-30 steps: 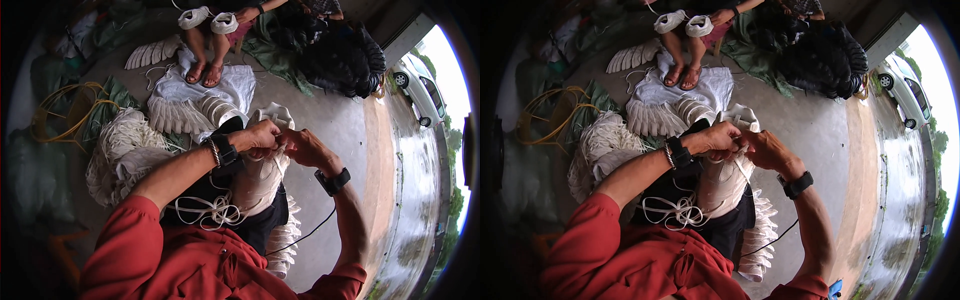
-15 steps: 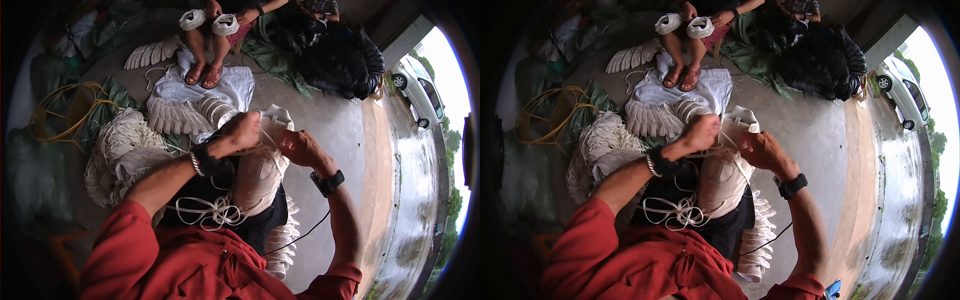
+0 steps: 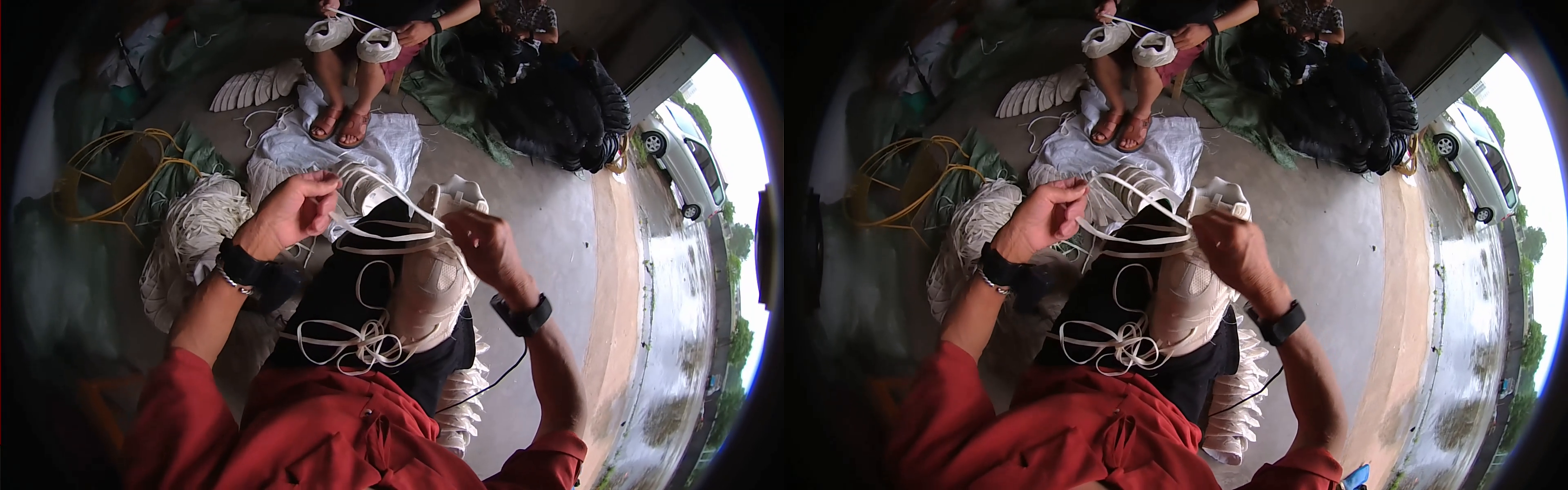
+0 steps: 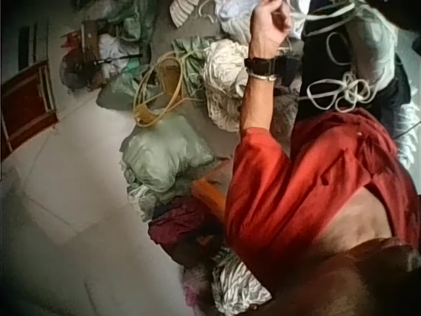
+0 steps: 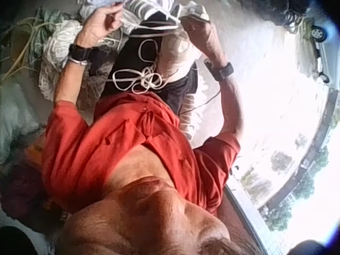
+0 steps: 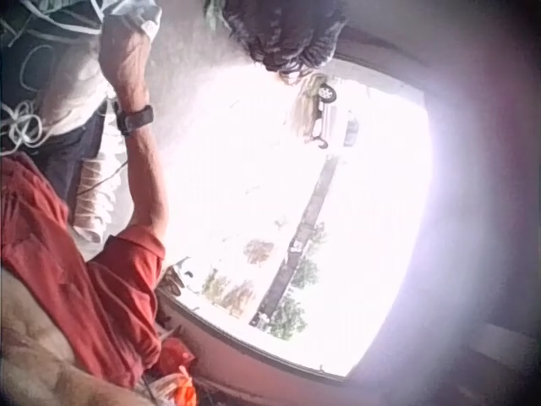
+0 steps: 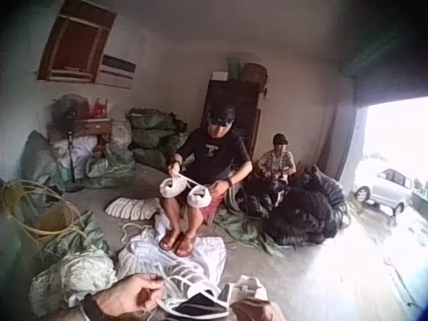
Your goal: Lacing a pair of white sneakers while sitting on the floor of a workshop.
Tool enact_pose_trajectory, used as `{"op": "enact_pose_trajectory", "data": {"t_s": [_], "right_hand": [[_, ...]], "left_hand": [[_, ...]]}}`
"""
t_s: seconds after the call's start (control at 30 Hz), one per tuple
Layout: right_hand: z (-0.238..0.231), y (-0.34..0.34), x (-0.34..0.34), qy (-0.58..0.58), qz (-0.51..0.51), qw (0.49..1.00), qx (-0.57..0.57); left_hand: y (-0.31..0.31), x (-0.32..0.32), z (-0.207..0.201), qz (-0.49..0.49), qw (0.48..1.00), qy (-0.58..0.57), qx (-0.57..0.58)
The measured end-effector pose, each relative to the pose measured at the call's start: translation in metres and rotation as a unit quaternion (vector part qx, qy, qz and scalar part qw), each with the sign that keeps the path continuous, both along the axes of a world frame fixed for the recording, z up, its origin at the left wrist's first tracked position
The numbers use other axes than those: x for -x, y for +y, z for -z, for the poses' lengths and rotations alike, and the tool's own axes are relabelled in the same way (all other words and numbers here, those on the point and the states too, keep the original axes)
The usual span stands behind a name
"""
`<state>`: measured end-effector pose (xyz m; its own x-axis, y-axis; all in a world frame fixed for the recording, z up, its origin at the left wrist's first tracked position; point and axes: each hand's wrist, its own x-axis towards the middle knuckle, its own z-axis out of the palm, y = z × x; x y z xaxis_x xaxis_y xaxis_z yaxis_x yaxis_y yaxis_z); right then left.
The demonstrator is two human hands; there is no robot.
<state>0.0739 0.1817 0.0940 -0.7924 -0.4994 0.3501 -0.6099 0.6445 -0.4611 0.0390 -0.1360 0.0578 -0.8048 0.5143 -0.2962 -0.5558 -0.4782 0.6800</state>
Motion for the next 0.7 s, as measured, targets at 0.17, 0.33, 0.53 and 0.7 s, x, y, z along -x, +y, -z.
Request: {"op": "enact_pose_trajectory", "data": {"t_s": [0.17, 0.33, 0.53, 0.7], "right_hand": [[0.021, -0.035, -0.020, 0.026, -0.047, 0.994, -0.098], [0.021, 0.007, 0.005, -0.144, 0.044, 0.980, 0.132], [0.043, 0.040, 0.051, -0.130, 0.106, 0.965, 0.199], [0.085, 0.043, 0.068, -0.163, 0.157, 0.965, 0.130]], "left_hand": [[0.020, 0.005, -0.012, -0.019, 0.998, -0.001, -0.054], [0.023, 0.008, 0.009, -0.049, 0.998, 0.011, -0.039], [0.044, 0.015, 0.032, -0.070, 0.979, -0.021, -0.190], [0.028, 0.049, 0.084, -0.069, 0.955, -0.002, -0.289]]}}
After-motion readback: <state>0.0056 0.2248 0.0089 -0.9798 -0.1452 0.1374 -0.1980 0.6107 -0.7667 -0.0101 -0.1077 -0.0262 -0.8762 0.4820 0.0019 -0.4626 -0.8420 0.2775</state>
